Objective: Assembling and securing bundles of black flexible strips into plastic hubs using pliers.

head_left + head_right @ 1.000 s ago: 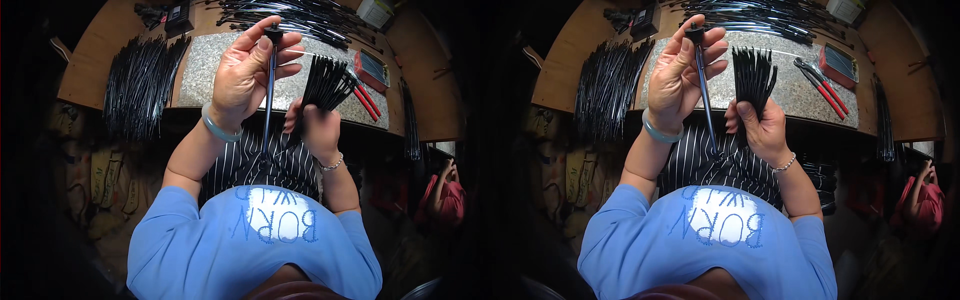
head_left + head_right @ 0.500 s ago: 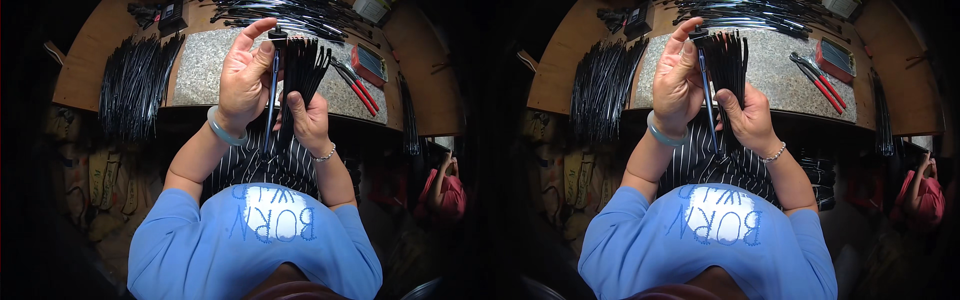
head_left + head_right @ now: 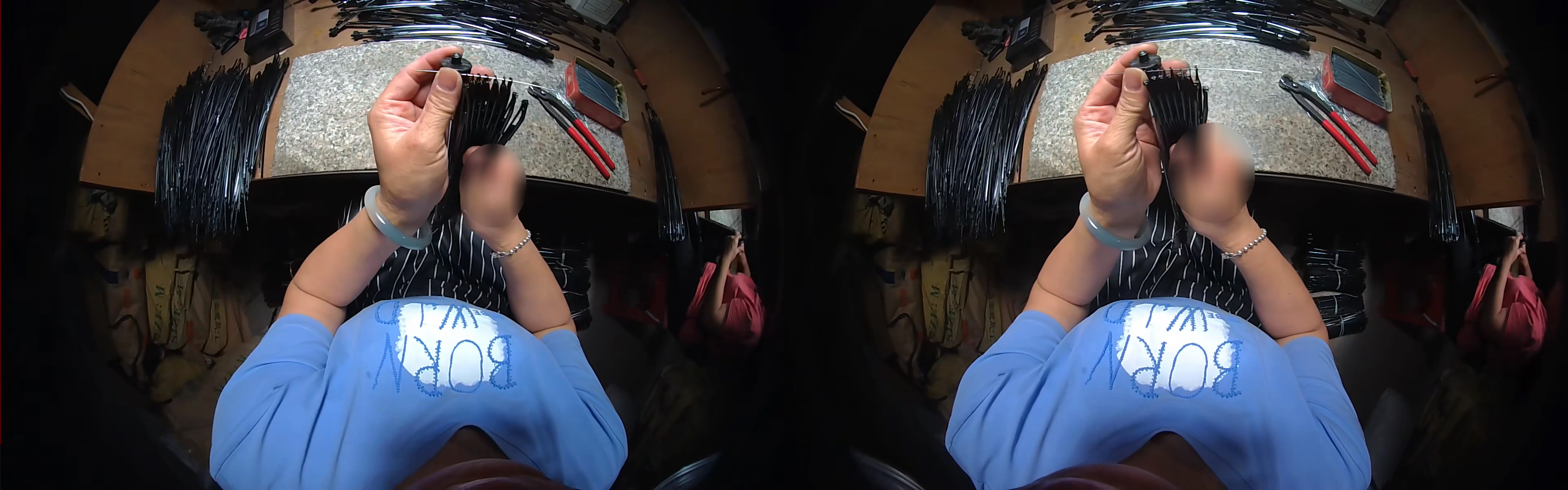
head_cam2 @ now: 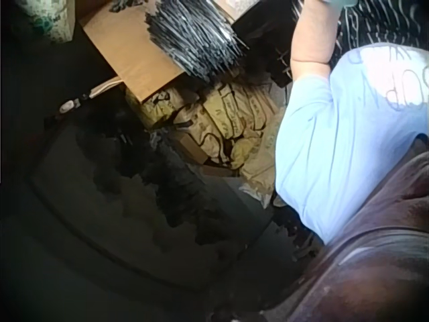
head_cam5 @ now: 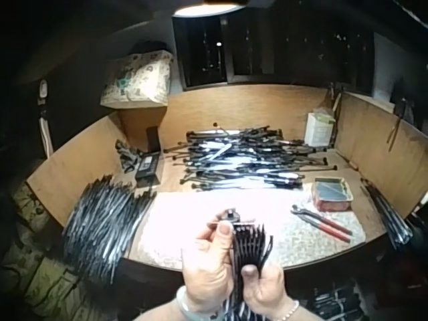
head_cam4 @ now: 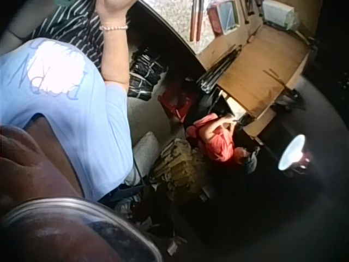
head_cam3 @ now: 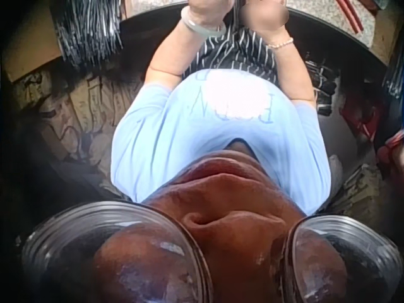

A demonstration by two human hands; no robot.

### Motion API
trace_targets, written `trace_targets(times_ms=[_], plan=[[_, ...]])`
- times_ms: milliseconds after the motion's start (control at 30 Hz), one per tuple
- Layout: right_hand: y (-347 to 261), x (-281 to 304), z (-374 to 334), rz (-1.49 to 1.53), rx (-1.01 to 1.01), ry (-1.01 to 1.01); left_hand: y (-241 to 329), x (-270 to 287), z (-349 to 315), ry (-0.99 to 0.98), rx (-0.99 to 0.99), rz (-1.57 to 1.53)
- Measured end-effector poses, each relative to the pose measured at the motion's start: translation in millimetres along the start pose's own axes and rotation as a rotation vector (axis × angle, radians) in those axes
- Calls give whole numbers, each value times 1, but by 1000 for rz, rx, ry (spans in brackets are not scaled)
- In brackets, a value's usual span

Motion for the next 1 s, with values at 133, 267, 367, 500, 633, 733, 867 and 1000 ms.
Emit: trace_targets(times_ms=[133, 267, 367, 500, 633, 733, 867, 1000], plan=[[2, 3, -3, 41, -115, 0, -4, -4, -3, 9, -22, 2], [3, 4, -1, 36, -55, -16, -5, -11, -4, -6, -21, -54], [6, 4, -1, 94, -86, -14, -7, -13, -3, -45, 62, -98], [9, 4, 0, 107, -76, -8, -8, -7, 3, -113, 182, -107], [11, 4, -1, -34, 43, 6, -14, 3, 9, -196, 299, -10], [11, 3, -1, -172, 8, 120, -18, 4, 3, -14, -67, 119], [14, 2, -2, -214, 38, 173, -11, -5, -2, 42, -262, 328], [14, 4, -2, -205, 81, 162, -8, -6, -2, 26, -318, 483]])
Point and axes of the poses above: each hand's wrist, its own z-axis towards the middle knuckle, its own x-axis out of the back of the hand, y = z × x, the point moved 3 cm from there along z, towards the middle knuckle, and after that the axes turned 6 degrees about y, right-handed, at the moved point
